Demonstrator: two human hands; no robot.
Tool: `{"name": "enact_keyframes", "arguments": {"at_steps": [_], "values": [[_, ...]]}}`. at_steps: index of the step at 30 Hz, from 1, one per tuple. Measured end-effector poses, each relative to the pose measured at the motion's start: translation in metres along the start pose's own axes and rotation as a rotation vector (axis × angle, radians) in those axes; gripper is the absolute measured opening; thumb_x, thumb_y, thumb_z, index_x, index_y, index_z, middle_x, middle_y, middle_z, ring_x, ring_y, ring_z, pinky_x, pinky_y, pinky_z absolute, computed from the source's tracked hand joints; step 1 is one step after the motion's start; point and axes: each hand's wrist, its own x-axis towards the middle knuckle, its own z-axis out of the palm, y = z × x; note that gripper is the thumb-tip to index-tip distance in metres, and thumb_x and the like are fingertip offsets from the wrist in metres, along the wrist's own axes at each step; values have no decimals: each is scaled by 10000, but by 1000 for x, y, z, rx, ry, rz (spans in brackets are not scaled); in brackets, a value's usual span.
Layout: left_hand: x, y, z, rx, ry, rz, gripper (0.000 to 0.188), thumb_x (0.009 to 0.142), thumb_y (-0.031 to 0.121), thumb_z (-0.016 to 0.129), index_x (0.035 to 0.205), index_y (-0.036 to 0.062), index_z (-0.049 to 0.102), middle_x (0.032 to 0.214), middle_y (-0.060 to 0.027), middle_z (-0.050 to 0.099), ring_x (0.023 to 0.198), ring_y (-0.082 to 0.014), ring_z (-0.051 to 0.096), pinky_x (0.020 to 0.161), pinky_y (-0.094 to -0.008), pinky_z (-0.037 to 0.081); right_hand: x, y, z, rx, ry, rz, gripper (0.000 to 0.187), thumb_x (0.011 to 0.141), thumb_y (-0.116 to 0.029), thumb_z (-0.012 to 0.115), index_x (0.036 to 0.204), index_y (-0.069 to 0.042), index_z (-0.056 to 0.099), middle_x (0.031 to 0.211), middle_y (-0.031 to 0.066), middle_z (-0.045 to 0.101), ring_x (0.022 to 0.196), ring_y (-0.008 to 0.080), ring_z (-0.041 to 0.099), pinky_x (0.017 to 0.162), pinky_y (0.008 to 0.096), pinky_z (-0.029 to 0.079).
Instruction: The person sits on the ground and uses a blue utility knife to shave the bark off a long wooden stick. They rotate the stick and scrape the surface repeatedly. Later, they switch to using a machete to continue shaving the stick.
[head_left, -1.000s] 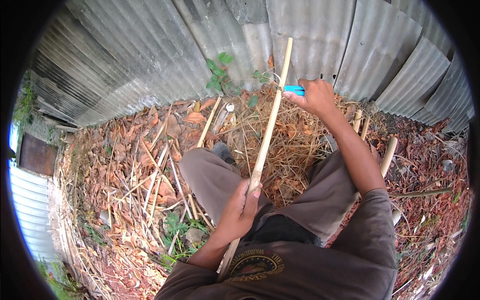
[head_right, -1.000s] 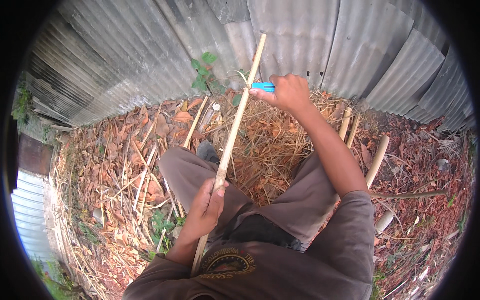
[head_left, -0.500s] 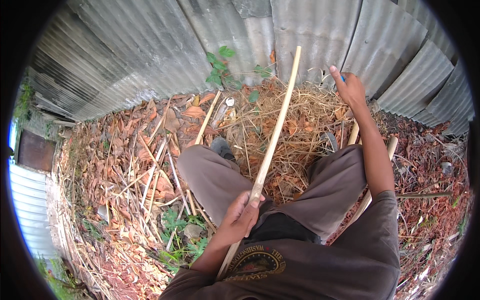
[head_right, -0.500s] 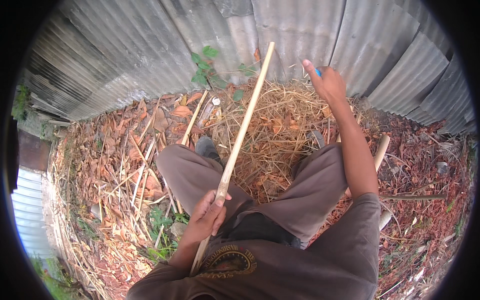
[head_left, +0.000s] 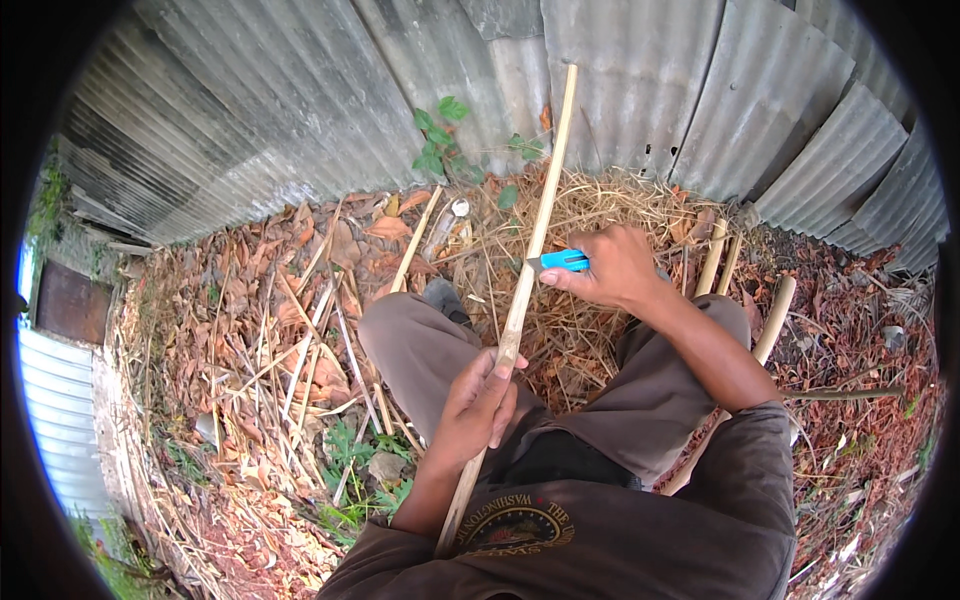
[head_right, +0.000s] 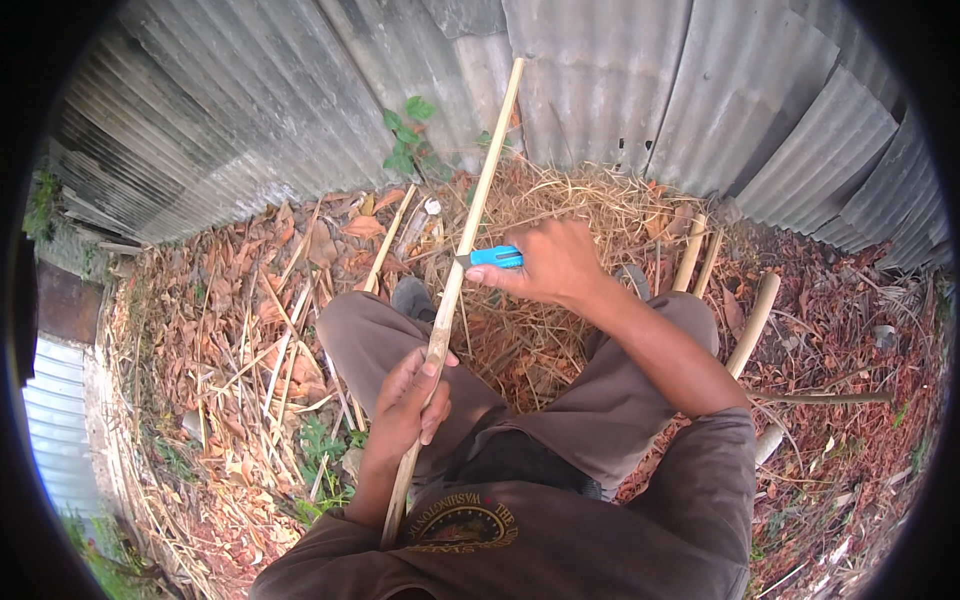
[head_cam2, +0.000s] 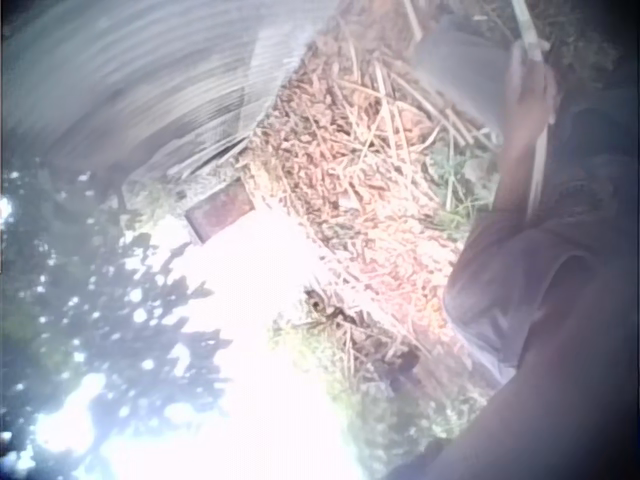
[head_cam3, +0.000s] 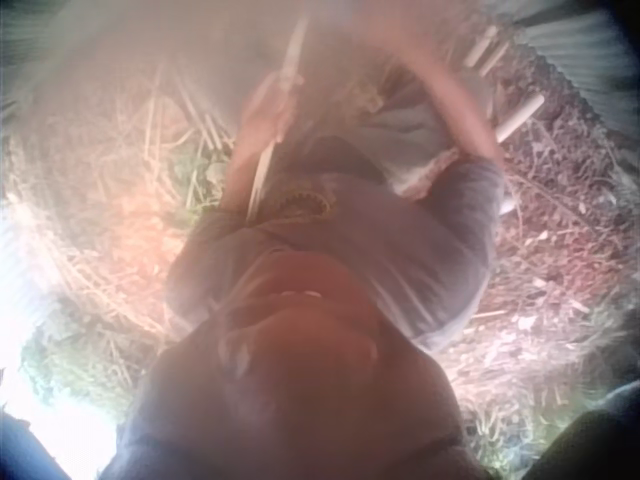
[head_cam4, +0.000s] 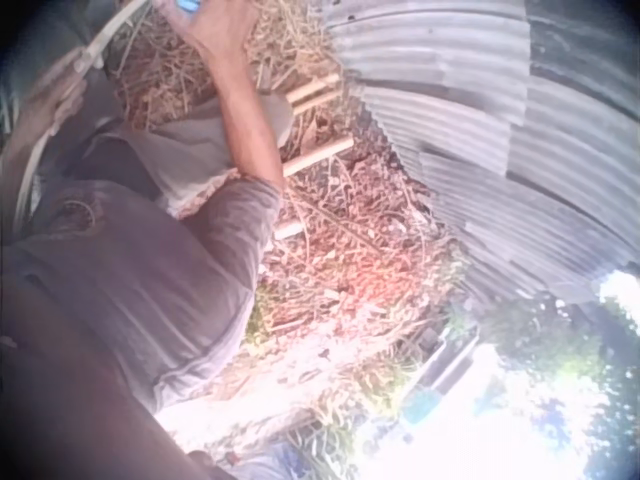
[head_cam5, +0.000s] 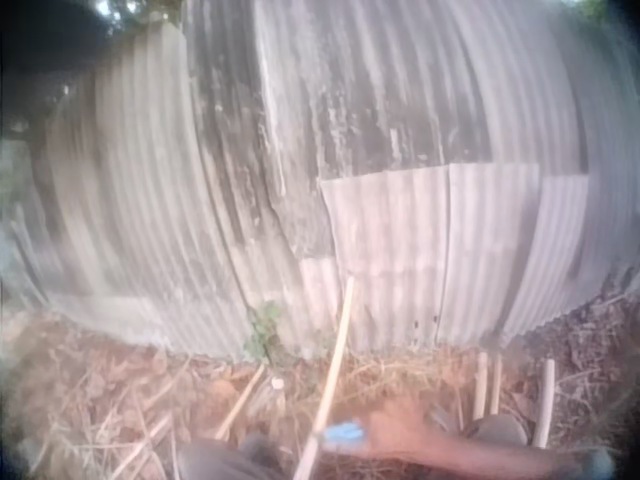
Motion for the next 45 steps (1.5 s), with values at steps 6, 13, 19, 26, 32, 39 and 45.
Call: {"name": "enact_keyframes", "arguments": {"at_steps": [6,13,19,26,32,39,45], "values": [[-1,4,3,67,-7,-5,286,1030,288,372,1095,21,453,503,17,360,369,-56,290,351,-193,262,18,28,0,-73,78,43,758,711,-800,517,604,-60,636,478,121,546,470,322,597,474,432,474],[-14,-3,6,75,-76,-65,279,1032,279,366,1104,23,450,508,15,372,371,-57,296,358,-193,267,57,101,-20,-114,177,435,843,755,-823,420,630,-23,655,520,146,581,554,331,626,543,468,487],[-20,-15,-5,29,-56,-54,281,1034,283,366,1102,23,446,502,18,350,365,-61,287,365,-196,273,30,50,-10,-85,-61,239,813,764,-817,417,630,-54,664,506,149,566,525,314,618,524,457,481],[-13,-7,-8,-16,-30,-76,269,1036,289,355,1070,34,435,506,19,325,370,-66,269,361,-205,257,10,24,14,-115,-27,-24,772,694,-844,477,605,-95,643,481,119,542,485,319,591,484,431,468],[-11,-4,-5,-18,-37,-58,252,1037,280,351,1061,43,434,509,18,323,379,-69,270,360,-205,259,36,52,14,-167,146,-22,797,699,-841,470,624,-66,642,488,126,547,511,321,609,512,433,485],[-26,-12,1,-8,-124,-123,251,1037,264,353,1091,37,445,533,19,346,412,-60,306,368,-199,279,76,137,-26,-245,179,438,810,754,-813,430,697,-48,690,584,163,611,631,343,648,603,475,503],[-38,2,17,91,-265,-134,267,1038,269,341,1110,32,441,528,27,367,390,-52,314,382,-188,270,69,207,-23,-95,351,952,921,799,-829,281,824,-15,712,770,239,657,833,379,658,758,478,496]]}}
